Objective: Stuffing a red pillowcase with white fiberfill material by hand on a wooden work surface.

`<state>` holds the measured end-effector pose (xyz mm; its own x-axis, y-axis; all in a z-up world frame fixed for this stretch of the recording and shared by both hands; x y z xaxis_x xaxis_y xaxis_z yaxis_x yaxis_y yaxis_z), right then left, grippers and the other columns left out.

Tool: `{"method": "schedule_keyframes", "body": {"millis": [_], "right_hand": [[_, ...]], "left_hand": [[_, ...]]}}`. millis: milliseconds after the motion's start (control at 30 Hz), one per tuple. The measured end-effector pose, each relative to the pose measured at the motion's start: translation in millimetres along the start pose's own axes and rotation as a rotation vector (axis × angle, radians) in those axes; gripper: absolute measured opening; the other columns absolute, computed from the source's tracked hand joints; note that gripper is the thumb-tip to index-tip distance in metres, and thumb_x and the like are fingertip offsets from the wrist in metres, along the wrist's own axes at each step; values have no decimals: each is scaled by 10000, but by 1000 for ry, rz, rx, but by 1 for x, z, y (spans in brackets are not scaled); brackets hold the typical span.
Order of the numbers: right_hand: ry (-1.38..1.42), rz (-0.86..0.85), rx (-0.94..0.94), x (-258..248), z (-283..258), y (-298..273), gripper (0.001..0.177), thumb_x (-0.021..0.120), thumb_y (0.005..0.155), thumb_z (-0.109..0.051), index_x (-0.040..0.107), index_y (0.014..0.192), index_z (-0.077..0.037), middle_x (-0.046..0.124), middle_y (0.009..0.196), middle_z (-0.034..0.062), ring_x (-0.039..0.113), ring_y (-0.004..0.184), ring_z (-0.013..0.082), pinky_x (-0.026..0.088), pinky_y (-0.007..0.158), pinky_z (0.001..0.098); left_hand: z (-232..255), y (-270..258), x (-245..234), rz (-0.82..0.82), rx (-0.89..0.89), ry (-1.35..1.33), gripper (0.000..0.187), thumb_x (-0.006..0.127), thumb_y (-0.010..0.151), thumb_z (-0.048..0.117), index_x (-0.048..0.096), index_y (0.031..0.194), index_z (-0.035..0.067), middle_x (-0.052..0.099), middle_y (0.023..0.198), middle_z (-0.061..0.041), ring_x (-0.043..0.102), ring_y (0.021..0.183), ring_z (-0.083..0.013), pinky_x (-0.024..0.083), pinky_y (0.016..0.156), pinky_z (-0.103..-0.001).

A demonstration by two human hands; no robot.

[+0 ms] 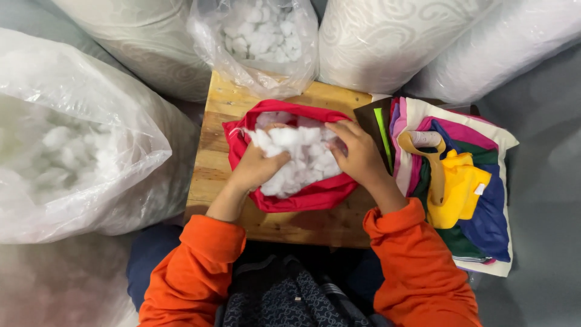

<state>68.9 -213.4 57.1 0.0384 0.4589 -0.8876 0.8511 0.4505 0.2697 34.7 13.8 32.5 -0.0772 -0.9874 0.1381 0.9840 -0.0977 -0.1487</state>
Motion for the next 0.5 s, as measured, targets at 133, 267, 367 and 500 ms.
{"method": "schedule_keyframes", "body": {"millis": [133,267,367,500], "right_hand": [[625,39,200,-43,-61,4,523,719,940,-97,570,1442,-106,636,1342,203,667,1177,358,601,884,405],[637,29,77,-30,-79,-2,508,796,848,-76,623,1326,-91,610,1346,131,645,1176,274,580,914,370],[457,92,-14,-28,-70,-7,255,768,810,-24,737,1050,-104,687,1132,92,711,1007,299,571,851,389],[302,290,15,-58,-61,2,207,682,817,41,749,815,-155,693,956,26,704,846,243,554,768,333]], "left_hand": [[29,-4,11,-211,199,-33,604,718,729,56,583,1318,39,676,1085,-153,628,1019,-267,560,865,-406],[36,-7,23,-279,295,7,633,748,716,44,531,1310,71,652,1072,-128,615,990,-251,553,815,-410],[20,3,16,-232,335,61,522,754,725,43,572,1214,58,662,965,-115,627,911,-229,545,746,-381],[12,17,-26,35,352,30,455,793,735,73,646,1165,57,680,964,-149,662,927,-265,558,793,-406]]}}
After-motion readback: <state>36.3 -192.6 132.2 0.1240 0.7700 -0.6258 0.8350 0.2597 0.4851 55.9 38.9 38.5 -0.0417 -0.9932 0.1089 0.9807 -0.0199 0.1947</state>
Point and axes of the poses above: each hand's wrist, its own y-axis towards the middle knuckle, its own x-axis out of the palm, z = x × y, the point moved 6 cm from there along y, towards the middle knuckle
